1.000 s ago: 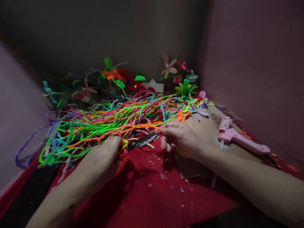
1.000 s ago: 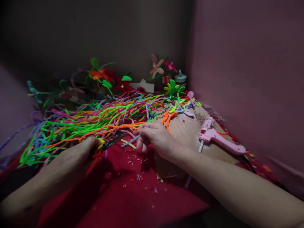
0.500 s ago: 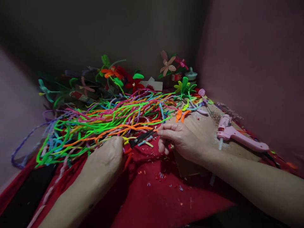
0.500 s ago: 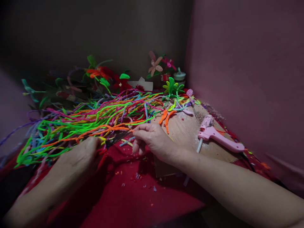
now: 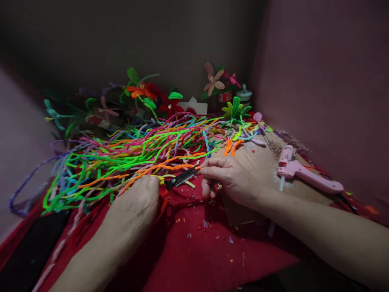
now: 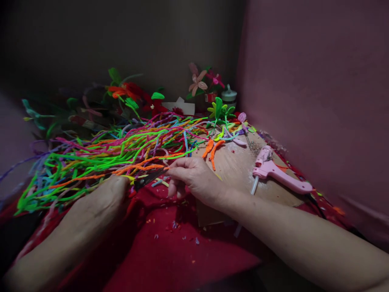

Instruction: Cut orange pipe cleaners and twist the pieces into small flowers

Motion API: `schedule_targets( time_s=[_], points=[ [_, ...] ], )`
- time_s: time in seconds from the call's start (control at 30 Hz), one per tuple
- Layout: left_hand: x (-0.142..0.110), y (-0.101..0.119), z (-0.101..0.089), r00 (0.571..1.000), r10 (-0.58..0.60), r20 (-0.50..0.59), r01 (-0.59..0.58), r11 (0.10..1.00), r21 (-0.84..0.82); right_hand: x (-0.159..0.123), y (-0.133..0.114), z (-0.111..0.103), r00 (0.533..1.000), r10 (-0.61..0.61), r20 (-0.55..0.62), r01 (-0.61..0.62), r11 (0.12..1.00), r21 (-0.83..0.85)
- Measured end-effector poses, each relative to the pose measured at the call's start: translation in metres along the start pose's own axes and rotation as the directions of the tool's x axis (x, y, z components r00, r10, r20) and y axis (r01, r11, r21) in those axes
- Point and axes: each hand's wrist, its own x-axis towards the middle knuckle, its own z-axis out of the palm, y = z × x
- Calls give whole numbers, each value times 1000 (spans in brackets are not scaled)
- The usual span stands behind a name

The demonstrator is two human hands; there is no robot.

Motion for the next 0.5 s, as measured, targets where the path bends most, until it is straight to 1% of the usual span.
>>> schedule_targets(
  time_s=[0.1,0.2,0.4,0.5],
  points=[
    [-2,0,3,999,20,-38,-19,1000,9,0,-1,0,1000,-6,2,6,1000,-1],
    [-3,0,4,997,41,-71,-37,998,60,0,-1,0,1000,-14,-1,14,1000,2],
    [0,6,-3,990,118,-76,-102,978,184,0,-1,0,999,-40,-10,40,999,-13],
    [0,9,-2,992,109,-61,-96,979,182,1,-1,0,999,-38,-3,37,999,-12]
  ],
)
